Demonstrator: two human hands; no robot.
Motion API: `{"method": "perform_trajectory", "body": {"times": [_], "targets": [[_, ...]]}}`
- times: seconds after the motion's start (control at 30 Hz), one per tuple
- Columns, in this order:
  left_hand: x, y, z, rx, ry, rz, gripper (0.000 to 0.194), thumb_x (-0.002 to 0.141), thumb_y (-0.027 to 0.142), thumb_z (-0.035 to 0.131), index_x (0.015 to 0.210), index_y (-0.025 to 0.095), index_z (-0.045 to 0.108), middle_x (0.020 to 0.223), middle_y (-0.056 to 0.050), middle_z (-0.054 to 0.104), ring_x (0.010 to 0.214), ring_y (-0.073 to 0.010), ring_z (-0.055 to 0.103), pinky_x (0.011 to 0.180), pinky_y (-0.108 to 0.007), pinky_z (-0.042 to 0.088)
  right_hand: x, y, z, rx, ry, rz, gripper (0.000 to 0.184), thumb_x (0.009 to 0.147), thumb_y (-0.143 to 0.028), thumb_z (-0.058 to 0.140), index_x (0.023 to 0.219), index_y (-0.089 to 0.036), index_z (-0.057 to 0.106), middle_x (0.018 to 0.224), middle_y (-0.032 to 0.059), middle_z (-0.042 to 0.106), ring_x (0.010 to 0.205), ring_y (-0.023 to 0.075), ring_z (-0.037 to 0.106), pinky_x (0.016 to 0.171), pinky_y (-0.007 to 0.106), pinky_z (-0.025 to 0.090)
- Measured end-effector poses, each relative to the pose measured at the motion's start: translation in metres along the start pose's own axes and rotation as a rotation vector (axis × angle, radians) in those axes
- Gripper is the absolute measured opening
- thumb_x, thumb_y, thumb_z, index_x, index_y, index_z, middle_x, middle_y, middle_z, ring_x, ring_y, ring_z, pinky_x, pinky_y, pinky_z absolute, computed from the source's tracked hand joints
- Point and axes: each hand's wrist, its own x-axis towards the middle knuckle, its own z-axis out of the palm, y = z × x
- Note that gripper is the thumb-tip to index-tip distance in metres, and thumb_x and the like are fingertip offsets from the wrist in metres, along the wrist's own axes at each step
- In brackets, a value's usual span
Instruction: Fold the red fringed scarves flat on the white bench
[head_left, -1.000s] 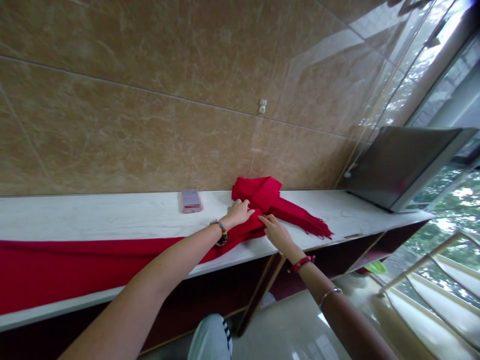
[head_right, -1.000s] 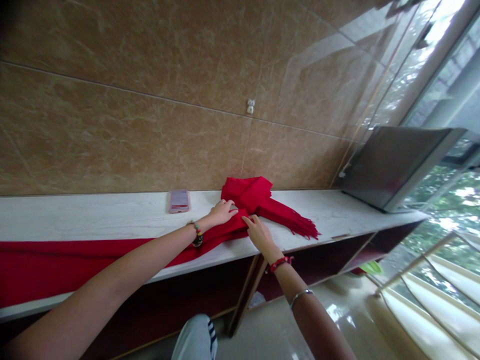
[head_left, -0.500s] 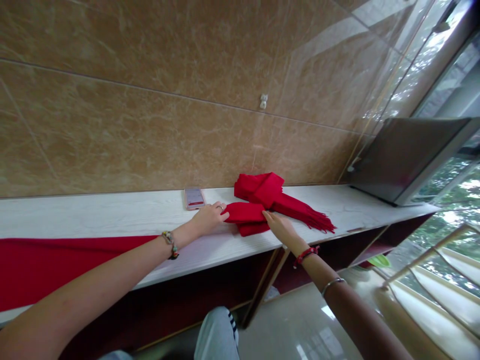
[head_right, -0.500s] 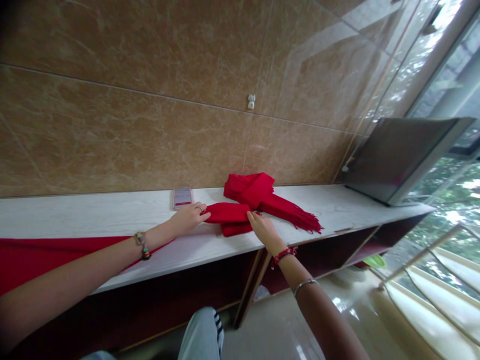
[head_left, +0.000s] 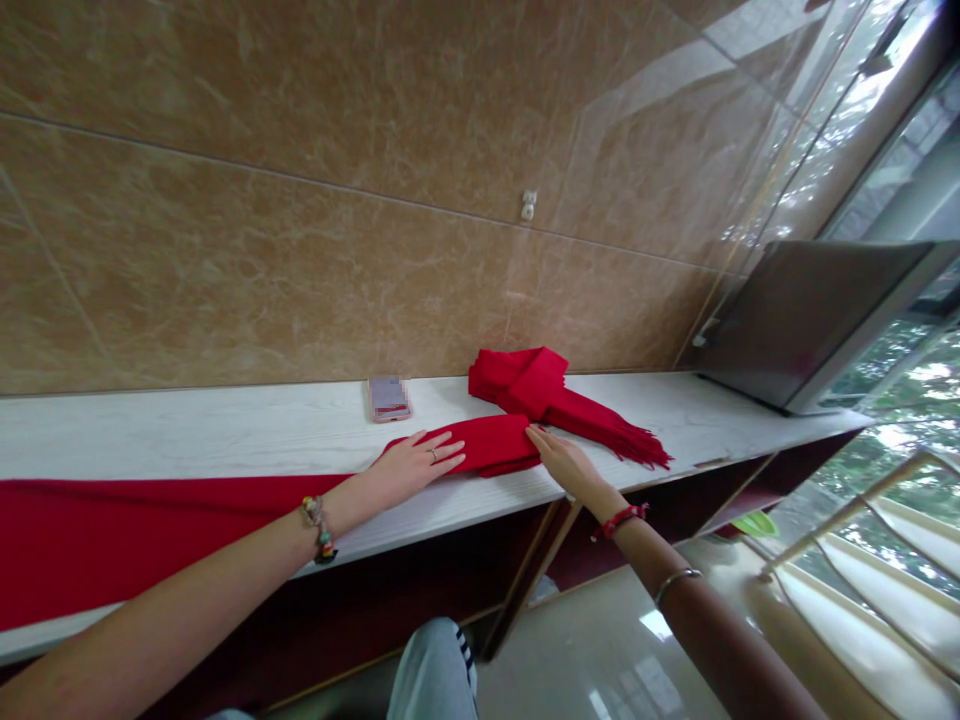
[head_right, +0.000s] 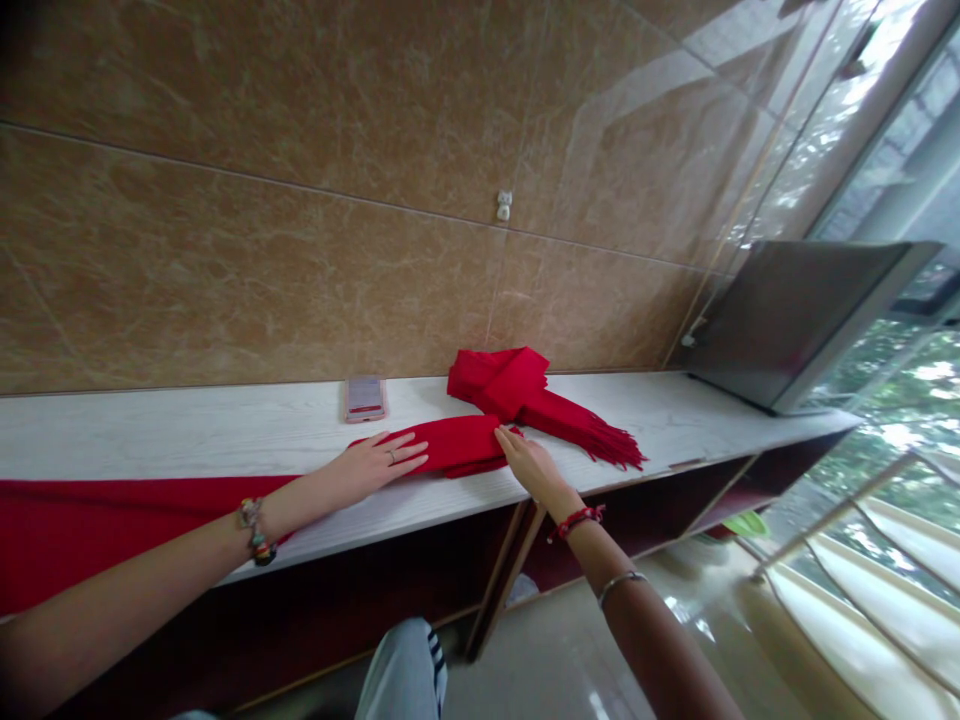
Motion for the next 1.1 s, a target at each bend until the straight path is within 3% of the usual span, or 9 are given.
{"method": "perform_trajectory", "body": {"times": [0.13,0.27,0.43,0.57,0.67,0.73,0.93,1.03,1.1], "targets": [[-0.008,0.001,0.015,-0.161,-0.149,0.014,0.067,0.077,-0.004,0.032,0.134,0.032,0.032,0.141,0.000,0.031,0.130,-0.0151,0.027,0.102,-0.036,0.027,-0.005,0.002,0.009,0.043,-0.076,-0.074,0.048,0.077,-0.002,0.037,0.123,-0.008,0.048,0.126,0.0177,0.050,0.112,0.0223,0.051,0.094,0.038,0.043],[0.005,-0.003,0.001,-0.288,-0.288,0.036,0.073,0.066,-0.001,0.043,0.131,0.031,0.037,0.140,-0.001,0.034,0.128,-0.0201,0.030,0.101,-0.036,0.028,0.009,0.004,-0.006,0.155,-0.121,-0.080,0.049,0.073,-0.005,0.042,0.121,-0.008,0.050,0.129,0.0173,0.047,0.123,0.0234,0.039,0.100,0.041,0.036],[0.042,0.018,-0.010,-0.253,-0.137,-0.040,0.041,0.084,0.023,0.040,0.124,0.016,0.048,0.135,-0.011,0.042,0.124,-0.0212,0.037,0.100,-0.033,0.030,0.041,-0.012,-0.011,0.202,-0.048,-0.062,0.039,0.087,-0.021,0.037,0.122,-0.008,0.049,0.127,0.0169,0.049,0.121,0.0225,0.041,0.099,0.042,0.036],[0.061,0.041,0.024,-0.221,0.019,-0.208,0.054,0.089,0.035,0.033,0.135,0.007,0.029,0.143,-0.017,0.024,0.131,-0.0243,0.024,0.104,-0.040,0.024,0.045,-0.027,0.020,0.065,-0.080,-0.087,0.038,0.089,-0.022,0.037,0.122,-0.006,0.049,0.127,0.0203,0.048,0.123,0.0259,0.039,0.097,0.046,0.036],[0.064,0.045,0.046,-0.243,-0.002,-0.226,0.056,0.091,0.038,0.027,0.139,0.010,0.020,0.146,-0.014,0.016,0.134,-0.0228,0.014,0.105,-0.043,0.019,0.038,-0.028,0.040,0.024,-0.054,-0.072,0.039,0.090,-0.022,0.035,0.124,-0.006,0.047,0.130,0.0211,0.045,0.125,0.0263,0.036,0.097,0.047,0.036],[0.063,0.044,0.048,-0.274,-0.053,-0.219,0.058,0.091,0.040,0.026,0.140,0.011,0.017,0.146,-0.013,0.013,0.135,-0.0221,0.010,0.106,-0.044,0.017,0.036,-0.027,0.046,0.029,-0.044,-0.052,0.041,0.090,-0.023,0.035,0.126,-0.005,0.045,0.131,0.0222,0.043,0.125,0.0267,0.034,0.096,0.047,0.036],[0.037,0.038,0.012,-0.347,-0.130,-0.257,0.065,0.089,0.052,0.026,0.139,0.011,0.021,0.145,-0.015,0.017,0.134,-0.0249,0.015,0.105,-0.046,0.017,0.040,-0.027,0.027,0.073,-0.102,0.034,0.043,0.090,-0.028,0.035,0.127,-0.006,0.043,0.133,0.0219,0.040,0.126,0.0294,0.033,0.097,0.050,0.033],[-0.003,0.017,-0.006,-0.275,-0.040,-0.296,0.060,0.090,0.047,0.029,0.137,0.011,0.026,0.144,-0.015,0.021,0.133,-0.0236,0.018,0.106,-0.040,0.019,0.052,-0.051,0.004,0.132,-0.026,0.031,0.047,0.089,-0.031,0.036,0.127,-0.004,0.042,0.135,0.0211,0.037,0.129,0.0302,0.026,0.101,0.051,0.027],[-0.040,-0.005,-0.011,-0.234,0.005,-0.348,0.056,0.091,0.044,0.030,0.136,0.010,0.029,0.143,-0.015,0.024,0.132,-0.0226,0.022,0.106,-0.036,0.020,0.063,-0.081,-0.009,0.233,-0.003,-0.068,0.047,0.089,-0.032,0.036,0.127,-0.005,0.042,0.136,0.0196,0.037,0.130,0.0275,0.025,0.103,0.048,0.025]]}}
